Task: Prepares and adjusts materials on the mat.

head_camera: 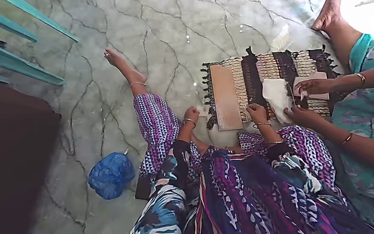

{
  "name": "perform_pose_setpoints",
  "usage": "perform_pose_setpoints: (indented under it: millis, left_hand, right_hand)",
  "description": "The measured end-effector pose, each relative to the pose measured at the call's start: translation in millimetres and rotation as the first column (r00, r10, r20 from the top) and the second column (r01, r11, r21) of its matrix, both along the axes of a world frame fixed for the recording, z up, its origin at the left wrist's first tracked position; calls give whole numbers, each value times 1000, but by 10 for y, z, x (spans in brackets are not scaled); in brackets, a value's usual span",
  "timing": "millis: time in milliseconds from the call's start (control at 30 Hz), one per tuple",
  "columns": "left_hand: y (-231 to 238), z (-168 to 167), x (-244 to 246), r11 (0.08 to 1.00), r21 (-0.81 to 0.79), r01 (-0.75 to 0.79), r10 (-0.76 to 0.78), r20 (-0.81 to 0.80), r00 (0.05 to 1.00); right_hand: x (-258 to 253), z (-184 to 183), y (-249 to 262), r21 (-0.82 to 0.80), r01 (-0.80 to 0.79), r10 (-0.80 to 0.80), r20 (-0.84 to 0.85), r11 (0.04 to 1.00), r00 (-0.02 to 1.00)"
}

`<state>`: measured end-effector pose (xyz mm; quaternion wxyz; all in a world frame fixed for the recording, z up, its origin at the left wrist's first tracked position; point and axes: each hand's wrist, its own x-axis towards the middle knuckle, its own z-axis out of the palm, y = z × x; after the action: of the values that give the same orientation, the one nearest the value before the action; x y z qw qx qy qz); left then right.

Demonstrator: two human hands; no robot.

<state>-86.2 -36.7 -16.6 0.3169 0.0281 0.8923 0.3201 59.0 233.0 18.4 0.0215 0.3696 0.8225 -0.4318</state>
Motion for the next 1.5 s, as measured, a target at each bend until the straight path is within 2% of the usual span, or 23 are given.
perform_pose_setpoints:
  millis: [100, 200, 300, 467, 633, 767, 900, 1000, 1133, 1200, 1267, 1300, 1367, 1433, 1500]
  left_hand:
    - [148, 167, 202, 950, 309, 50, -66, 43, 997]
    - [241, 304, 388, 816, 576, -50, -102, 229, 968]
    - [275, 397, 466, 736, 670, -93, -191, 338, 921]
    - [325, 329, 531, 756, 646, -105, -157, 335, 929]
    - [400, 380, 621, 823, 562, -83, -162, 373, 914]
    - [475, 308, 666, 852, 511, -111, -80, 337, 938]
    - [443, 310, 622, 852, 478, -212, 58, 316, 947]
    - [363, 236, 507, 878, 417, -237, 156, 220, 963]
    - [231, 213, 387, 936, 258, -239, 228, 74, 971]
    - [184, 217, 381, 967, 110, -230, 230, 12, 973]
    - [207, 268, 427, 977, -1, -211, 210, -121, 970]
    - [247, 310, 477, 983, 22, -181, 182, -192, 965]
    - [358, 367, 591, 983, 182, -33, 78, -243, 967]
    - [507, 378, 659, 919, 372, 135, -90, -137, 987]
    - [635, 416, 706, 865, 450, 223, -245, -10, 969]
  right_hand:
    - [-44, -15, -159, -209, -172, 142, -148, 963, 979]
    - [-110, -24, -285, -423, -326, 280, -170, 845, 945]
    - [-71, 48, -378, -529, -401, 354, -194, 748, 915]
    - [-33, 65, -345, -514, -398, 333, -218, 760, 917]
    - [-38, 191, -385, -492, -380, 342, -171, 783, 924]
    - [-48, 74, -347, -497, -380, 333, -184, 780, 925]
    - [-25, 191, -283, -511, -213, 178, -117, 833, 977]
    - [-65, 7, -95, -557, -113, 65, -106, 823, 992]
    - [-69, -17, -29, -635, -28, -33, -85, 772, 996]
    - [-71, -15, -58, -655, -38, -9, -68, 755, 998]
    - [-94, -24, -93, -662, -71, 44, -56, 746, 997]
    - [-101, -25, -109, -662, -96, 81, -53, 743, 995]
    - [-99, -28, -152, -665, -149, 148, -59, 731, 987]
    - [-103, -26, -188, -678, -192, 198, -70, 709, 978]
    - [-98, -22, -214, -686, -212, 218, -80, 696, 973]
